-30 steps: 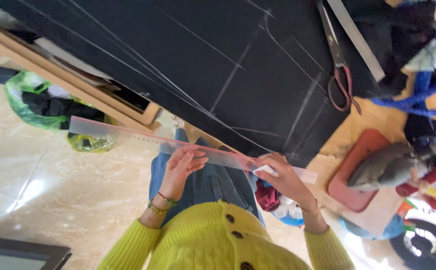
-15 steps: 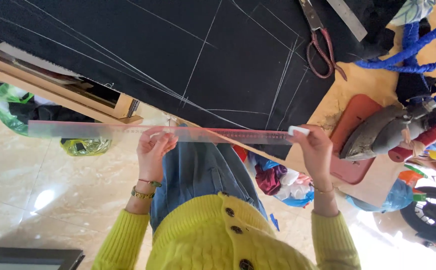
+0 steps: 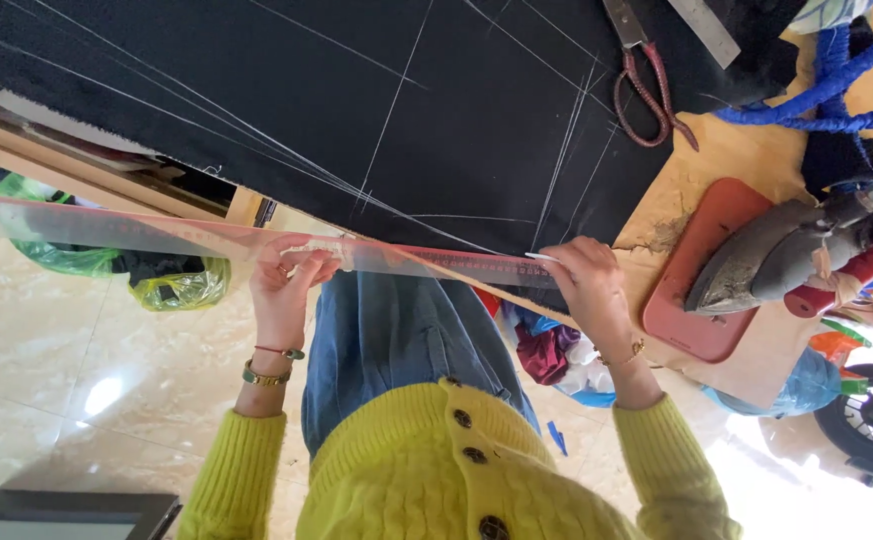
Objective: The person cuts a large piece of black fabric laid out on a wooden table using a pair of scissors. They follow white chalk lines drawn on the material, occasionally using a ruler to guide straight cuts. The person removes the cut pieces and adjusts the remaining fabric to continue cutting along the marked pattern.
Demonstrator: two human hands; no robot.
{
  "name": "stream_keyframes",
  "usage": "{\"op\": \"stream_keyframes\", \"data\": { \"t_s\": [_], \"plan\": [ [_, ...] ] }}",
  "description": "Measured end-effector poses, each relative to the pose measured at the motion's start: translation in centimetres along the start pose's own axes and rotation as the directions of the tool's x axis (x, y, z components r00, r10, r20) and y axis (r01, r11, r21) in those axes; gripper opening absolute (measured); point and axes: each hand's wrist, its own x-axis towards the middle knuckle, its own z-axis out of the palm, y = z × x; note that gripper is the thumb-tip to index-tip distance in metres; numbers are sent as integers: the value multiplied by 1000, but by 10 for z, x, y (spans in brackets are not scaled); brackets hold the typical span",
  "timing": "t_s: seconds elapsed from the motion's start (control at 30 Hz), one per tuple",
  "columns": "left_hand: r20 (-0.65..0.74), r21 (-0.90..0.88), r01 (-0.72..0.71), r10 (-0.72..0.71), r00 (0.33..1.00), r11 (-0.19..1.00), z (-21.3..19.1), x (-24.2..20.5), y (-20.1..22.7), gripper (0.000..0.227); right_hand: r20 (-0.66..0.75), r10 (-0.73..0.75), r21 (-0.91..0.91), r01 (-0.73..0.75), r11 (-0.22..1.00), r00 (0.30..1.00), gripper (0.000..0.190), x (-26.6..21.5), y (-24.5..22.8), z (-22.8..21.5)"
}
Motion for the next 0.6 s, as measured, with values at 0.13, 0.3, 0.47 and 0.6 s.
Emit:
{"op": "stream_keyframes", "data": {
  "t_s": [0.13, 0.3, 0.47, 0.6],
  "plan": [
    [20, 35, -26, 25, 999, 999, -8, 6, 2, 26, 42, -2, -31, 3, 1000, 999, 3, 3, -4, -5],
    [26, 27, -51, 50, 998, 998, -8, 11, 6, 25, 70, -21, -48, 24, 999, 997, 3, 5, -4, -4],
    [22, 30, -93, 92, 995, 995, -7, 19, 1, 24, 84, -49, -101, 58, 993, 995, 5, 9, -9, -3],
    [18, 61, -107, 106, 994, 992, -2, 18, 10, 25, 140, -31, -95, 45, 994, 990, 6, 11, -7, 0]
  ]
}}
